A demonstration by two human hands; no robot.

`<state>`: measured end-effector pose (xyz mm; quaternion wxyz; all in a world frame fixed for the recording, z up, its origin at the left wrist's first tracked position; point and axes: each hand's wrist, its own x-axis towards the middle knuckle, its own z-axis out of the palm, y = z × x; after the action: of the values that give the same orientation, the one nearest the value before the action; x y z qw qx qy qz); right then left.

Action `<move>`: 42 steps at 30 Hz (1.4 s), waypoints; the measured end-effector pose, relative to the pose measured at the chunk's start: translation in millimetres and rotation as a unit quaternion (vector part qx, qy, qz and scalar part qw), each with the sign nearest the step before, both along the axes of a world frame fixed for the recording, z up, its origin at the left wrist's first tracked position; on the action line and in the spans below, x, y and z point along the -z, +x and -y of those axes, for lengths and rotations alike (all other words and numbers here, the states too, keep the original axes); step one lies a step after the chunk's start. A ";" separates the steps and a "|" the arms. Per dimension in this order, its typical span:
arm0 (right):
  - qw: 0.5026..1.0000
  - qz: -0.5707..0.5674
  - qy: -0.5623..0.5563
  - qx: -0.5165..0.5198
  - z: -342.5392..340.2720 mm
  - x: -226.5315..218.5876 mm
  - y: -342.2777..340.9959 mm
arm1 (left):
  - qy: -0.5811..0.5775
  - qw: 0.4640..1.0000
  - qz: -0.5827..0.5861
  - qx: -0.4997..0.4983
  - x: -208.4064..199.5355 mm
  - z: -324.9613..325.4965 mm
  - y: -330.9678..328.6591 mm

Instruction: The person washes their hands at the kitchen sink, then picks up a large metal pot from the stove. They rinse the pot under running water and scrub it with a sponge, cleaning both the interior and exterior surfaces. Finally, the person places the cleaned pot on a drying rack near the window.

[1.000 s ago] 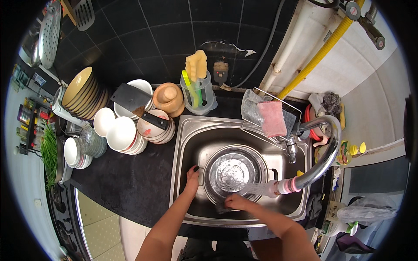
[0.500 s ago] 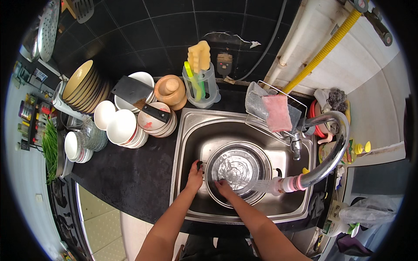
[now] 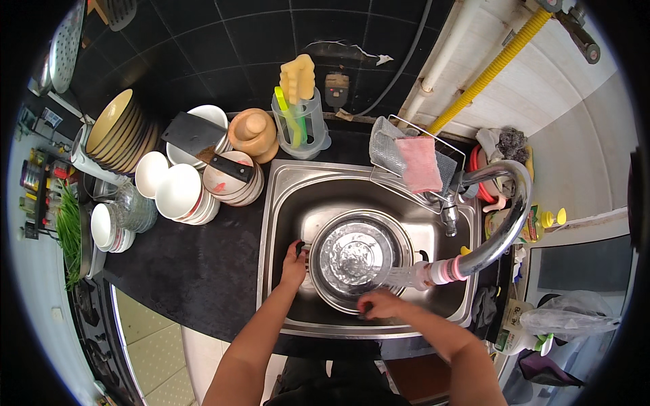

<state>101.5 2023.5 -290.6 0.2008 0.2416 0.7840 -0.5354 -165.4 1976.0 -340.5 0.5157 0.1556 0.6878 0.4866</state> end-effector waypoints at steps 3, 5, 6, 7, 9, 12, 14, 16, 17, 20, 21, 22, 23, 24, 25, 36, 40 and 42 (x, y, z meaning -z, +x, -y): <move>0.994 0.079 0.003 -0.077 -49.4 -17.5 8.9 | -0.002 1.000 -0.001 0.013 -12.0 -2.7 -1.4; 0.946 0.113 0.235 -0.190 -72.0 -11.8 3.7 | -0.015 1.000 -0.002 0.021 -20.5 -5.3 0.1; 0.908 0.199 0.321 -0.179 -76.4 17.7 3.3 | -0.012 1.000 -0.009 0.022 -18.1 -3.8 0.0; 0.887 0.110 0.429 -0.134 -85.8 27.6 -3.2 | -0.008 1.000 -0.018 0.021 -13.4 -2.2 -1.2; 0.828 0.037 0.556 -0.058 -93.5 53.3 -5.3 | 0.008 0.999 -0.018 0.029 -7.8 -4.3 1.0; 0.848 0.154 0.508 0.011 -54.7 114.2 -6.7 | 0.011 1.000 -0.015 0.020 -7.9 -0.4 -0.6; 0.897 0.039 0.436 0.063 -1.7 152.2 13.8 | -0.013 0.999 -0.022 0.034 -18.1 -5.3 3.4; 0.954 0.197 0.226 0.012 15.9 87.6 -35.4 | -0.002 0.999 -0.036 0.002 -5.1 5.0 -0.1; 0.980 0.159 0.117 0.022 14.5 71.9 -46.5 | 0.002 0.999 -0.031 0.009 -5.1 5.1 1.0; 0.982 -0.004 0.111 0.150 39.3 115.7 -84.4 | 0.014 0.997 -0.058 0.044 -14.8 -3.9 4.8; 0.967 -0.057 0.218 0.119 35.6 124.8 -94.6 | 0.014 0.996 -0.072 0.049 -17.1 -2.9 4.5; 0.936 -0.110 0.321 0.088 29.1 129.7 -102.4 | 0.009 0.997 -0.066 0.043 -17.4 -1.9 3.3; 0.929 -0.058 0.360 0.061 17.6 126.9 -109.5 | 0.003 0.997 -0.058 0.041 -17.8 -1.0 2.4; 0.917 -0.007 0.396 0.034 1.8 124.9 -117.7 | -0.002 0.998 -0.050 0.039 -18.1 -0.3 1.5; 0.923 -0.011 0.368 0.112 -23.8 104.9 -120.2 | -0.006 0.998 -0.051 0.041 -17.8 2.8 0.4; 0.953 0.266 0.123 -0.072 14.0 59.2 -61.7 | 0.003 0.999 -0.049 0.006 -18.3 0.5 4.3; 0.944 -0.105 0.071 0.305 20.8 10.6 -112.8 | 0.024 0.992 -0.116 0.047 -7.4 3.3 0.7; 0.908 -0.146 0.080 0.384 6.2 1.1 -134.4 | 0.024 0.989 -0.126 0.067 -5.5 6.6 0.4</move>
<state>-32.9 2017.3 -291.7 -0.1568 0.4583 0.6915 -0.5359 -165.0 1969.4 -335.0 0.4524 0.2739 0.7235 0.4438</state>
